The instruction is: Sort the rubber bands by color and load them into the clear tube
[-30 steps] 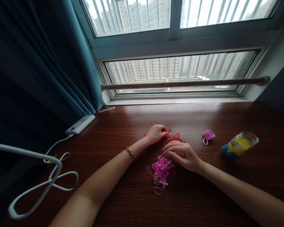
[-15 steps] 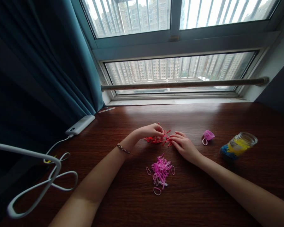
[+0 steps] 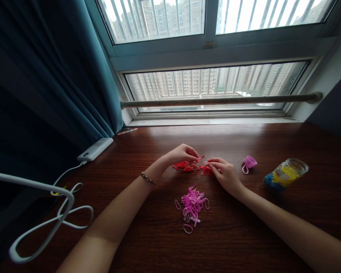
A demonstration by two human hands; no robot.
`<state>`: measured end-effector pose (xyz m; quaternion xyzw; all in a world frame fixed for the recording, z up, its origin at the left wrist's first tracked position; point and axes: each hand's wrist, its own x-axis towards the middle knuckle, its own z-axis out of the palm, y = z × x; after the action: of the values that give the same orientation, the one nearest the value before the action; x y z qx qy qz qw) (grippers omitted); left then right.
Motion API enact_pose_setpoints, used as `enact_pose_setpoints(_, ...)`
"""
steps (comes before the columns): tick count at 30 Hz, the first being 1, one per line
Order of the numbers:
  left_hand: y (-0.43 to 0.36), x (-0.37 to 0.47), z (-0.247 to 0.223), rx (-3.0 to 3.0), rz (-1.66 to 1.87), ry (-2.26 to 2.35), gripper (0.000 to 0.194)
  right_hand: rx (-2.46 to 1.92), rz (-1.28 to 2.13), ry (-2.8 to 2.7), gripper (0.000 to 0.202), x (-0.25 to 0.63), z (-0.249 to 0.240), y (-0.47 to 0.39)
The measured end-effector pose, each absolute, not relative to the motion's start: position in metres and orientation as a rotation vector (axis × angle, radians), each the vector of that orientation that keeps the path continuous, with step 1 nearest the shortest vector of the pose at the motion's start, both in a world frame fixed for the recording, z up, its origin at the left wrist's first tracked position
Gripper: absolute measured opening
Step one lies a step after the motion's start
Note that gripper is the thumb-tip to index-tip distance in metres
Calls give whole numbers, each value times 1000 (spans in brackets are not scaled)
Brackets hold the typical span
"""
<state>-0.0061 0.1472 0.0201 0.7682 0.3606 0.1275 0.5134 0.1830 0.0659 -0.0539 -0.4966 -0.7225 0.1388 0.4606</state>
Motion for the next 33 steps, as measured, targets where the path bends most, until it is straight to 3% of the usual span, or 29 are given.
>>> enact_pose_setpoints(14,151,-11,19,1850,378,902,28,-1243,400,-1675,16,184,-45,61)
enact_pose_setpoints(19,153,-15,24,1911,160,817,31,-1319,523,-1511,12,184,-48,62)
enact_pose_setpoints(27,154,-15,15,1813,-280,619,36,-1245,663,-1354,30,184,-49,64)
enact_pose_setpoints(33,151,-12,15,1736,-517,461,36,-1224,672,-1377,26,185,-48,64)
